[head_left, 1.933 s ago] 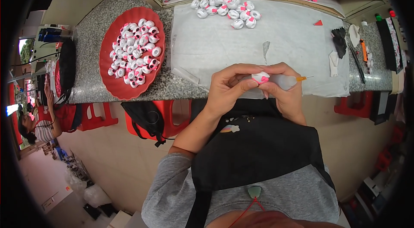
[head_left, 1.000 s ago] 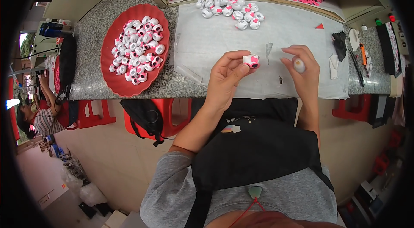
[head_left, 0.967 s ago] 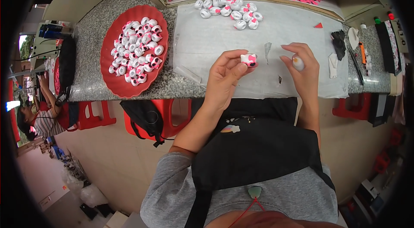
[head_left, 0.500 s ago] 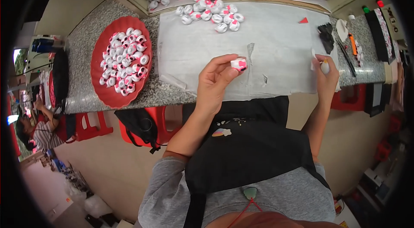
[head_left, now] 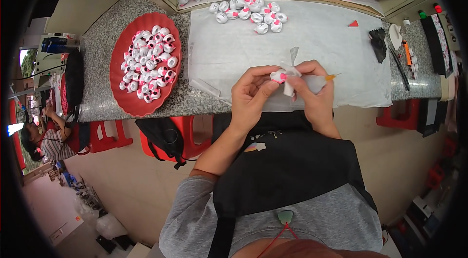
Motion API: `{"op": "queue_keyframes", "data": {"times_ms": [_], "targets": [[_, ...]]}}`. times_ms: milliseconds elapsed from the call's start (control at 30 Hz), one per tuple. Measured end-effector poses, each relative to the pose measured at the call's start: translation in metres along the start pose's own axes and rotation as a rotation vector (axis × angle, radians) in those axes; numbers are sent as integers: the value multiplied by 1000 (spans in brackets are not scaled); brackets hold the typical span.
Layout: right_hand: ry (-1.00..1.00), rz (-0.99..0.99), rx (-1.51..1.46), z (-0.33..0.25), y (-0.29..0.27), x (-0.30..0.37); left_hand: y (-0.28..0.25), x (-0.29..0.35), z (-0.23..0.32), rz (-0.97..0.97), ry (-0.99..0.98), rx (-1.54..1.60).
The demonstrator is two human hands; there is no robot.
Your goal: Assembling toy heads by applying glue and attaching small pink bows.
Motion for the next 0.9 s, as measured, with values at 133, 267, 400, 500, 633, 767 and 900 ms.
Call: {"op": "queue_keyframes", "data": {"times_ms": [133, 267, 400, 500, 633, 767, 900], "targets": [[-412, 54, 733, -21, -22, -9, -7, -6, -1, -7, -35, 89], [-65, -33, 338, -20, -6, 0, -4, -6, -5, -27, -114, 124], [103, -134, 65, 0, 11, -3, 0, -1, 4, -54, -34, 82], [95, -125, 25, 5, 6, 2, 2, 1, 6, -130, -22, 86], [28, -41, -58, 4, 2, 7, 9, 1, 5, -187, 4, 119], [133, -157, -2, -3, 12, -1, -8, 0, 12, -23, 168, -245], [-92, -87, 215, -11, -4, -9, -82, -10, 76, 561, 680, -934]]}}
Point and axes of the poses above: each hand's wrist, its own x-axis away from the middle knuckle, its own y-axis out of the palm, z = x × y, the point moved 4 cm from there along -x, towards the middle knuckle, and after that the axes turned 2 degrees about -x, right-handed, at the moved point
